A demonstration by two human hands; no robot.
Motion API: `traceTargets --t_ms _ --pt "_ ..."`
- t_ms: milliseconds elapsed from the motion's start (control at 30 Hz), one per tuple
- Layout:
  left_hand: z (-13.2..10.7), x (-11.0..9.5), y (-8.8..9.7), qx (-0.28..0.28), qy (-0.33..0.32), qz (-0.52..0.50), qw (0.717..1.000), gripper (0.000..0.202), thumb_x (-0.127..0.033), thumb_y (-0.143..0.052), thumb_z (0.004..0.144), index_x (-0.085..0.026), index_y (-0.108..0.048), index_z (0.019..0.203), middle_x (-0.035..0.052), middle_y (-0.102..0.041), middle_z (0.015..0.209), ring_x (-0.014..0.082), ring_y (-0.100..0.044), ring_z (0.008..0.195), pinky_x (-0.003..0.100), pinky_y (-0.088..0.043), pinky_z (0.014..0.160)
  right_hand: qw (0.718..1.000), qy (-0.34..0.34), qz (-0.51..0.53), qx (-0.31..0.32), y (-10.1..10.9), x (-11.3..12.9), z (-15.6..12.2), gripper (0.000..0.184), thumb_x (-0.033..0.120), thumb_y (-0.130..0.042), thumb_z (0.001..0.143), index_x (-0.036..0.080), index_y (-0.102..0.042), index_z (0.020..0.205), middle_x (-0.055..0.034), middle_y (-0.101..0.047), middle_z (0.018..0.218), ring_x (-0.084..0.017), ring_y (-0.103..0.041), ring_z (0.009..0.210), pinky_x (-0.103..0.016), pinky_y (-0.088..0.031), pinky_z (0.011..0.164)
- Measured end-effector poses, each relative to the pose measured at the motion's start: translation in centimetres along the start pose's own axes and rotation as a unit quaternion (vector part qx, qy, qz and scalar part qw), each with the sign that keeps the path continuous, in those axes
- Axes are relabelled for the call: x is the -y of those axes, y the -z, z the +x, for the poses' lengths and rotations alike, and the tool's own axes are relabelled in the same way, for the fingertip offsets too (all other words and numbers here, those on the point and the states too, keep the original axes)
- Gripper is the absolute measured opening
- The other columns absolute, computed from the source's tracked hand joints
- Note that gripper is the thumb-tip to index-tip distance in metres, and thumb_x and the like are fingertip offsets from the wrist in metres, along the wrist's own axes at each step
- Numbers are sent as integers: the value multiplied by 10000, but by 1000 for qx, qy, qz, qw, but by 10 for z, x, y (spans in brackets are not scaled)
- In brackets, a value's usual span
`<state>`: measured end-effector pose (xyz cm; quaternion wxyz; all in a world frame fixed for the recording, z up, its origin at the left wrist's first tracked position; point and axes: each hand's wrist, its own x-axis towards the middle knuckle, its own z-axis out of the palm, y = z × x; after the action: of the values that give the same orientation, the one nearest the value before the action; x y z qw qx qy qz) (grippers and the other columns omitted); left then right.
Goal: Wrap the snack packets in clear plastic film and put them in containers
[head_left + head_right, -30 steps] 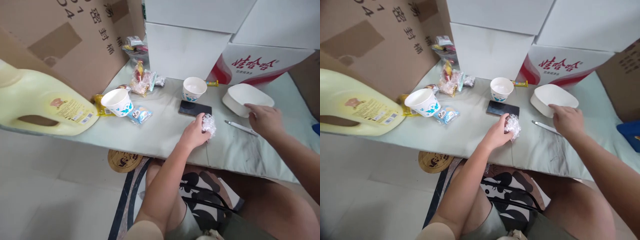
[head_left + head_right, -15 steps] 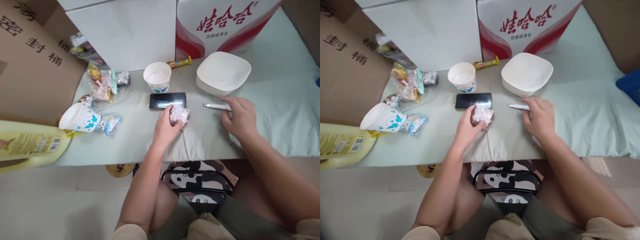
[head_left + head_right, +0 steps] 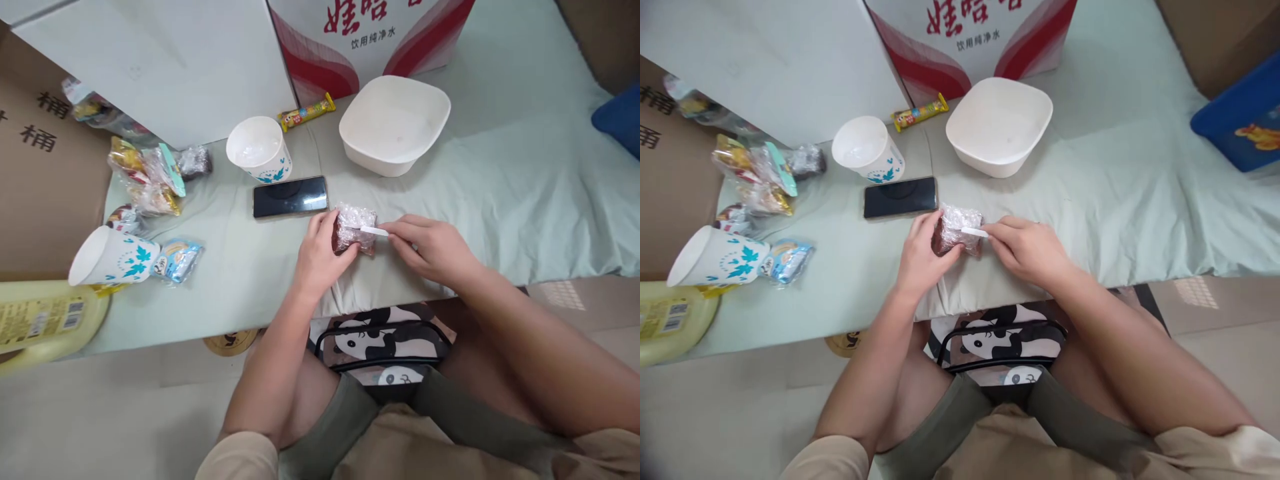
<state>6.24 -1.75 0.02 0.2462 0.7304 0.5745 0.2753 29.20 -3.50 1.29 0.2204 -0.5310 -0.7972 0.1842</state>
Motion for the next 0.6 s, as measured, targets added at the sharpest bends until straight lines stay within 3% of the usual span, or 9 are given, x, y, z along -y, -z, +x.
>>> traceTargets --t_ms 100,200,333,467,600 --pt "3 5 -3 1 9 -3 1000 627 -260 -775 786 -201 -552 1369 132 -610 1333 283 -635 1229 442 -547 1065 998 -41 -26 27 6 -7 -2 371 290 -441 997 262 -776 1154 -70 -758 1028 -239 -703 841 -355 -489 676" --pt "3 11 -4 -24 12 -1 1000 672 -273 -775 776 -203 -518 1393 145 -559 1364 298 -606 1261 480 -518 1103 992 -107 -70 4 14 -19 -3 353 318 -468 978 279 -794 1107 -69 -758 1019 -257 -690 835 -363 -460 647" --pt "2 9 -5 -70 -56 23 996 695 -285 -799 758 -206 -522 1391 153 -498 1409 326 -503 1367 517 -423 1191 981 -141 -123 -43 17 -30 -3 329 344 -495 958 247 -780 1091 -119 -740 1021 -314 -669 907 -407 -449 694" --pt "4 3 -9 -25 -71 16 997 480 -316 -809 786 -236 -644 1229 122 -550 1382 311 -533 1327 513 -437 1168 977 -153 -131 -75 12 -34 -2 294 334 -505 947 239 -743 1091 -144 -699 1034 -349 -636 974 -489 -451 807" --pt "7 3 -9 -31 -33 -62 997 272 -288 -775 821 -207 -693 1068 117 -621 1297 266 -605 1257 450 -498 1101 975 -155 -108 -116 5 -29 1 293 315 -523 929 236 -720 1132 -168 -673 1136 -392 -610 1076 -586 -444 911"
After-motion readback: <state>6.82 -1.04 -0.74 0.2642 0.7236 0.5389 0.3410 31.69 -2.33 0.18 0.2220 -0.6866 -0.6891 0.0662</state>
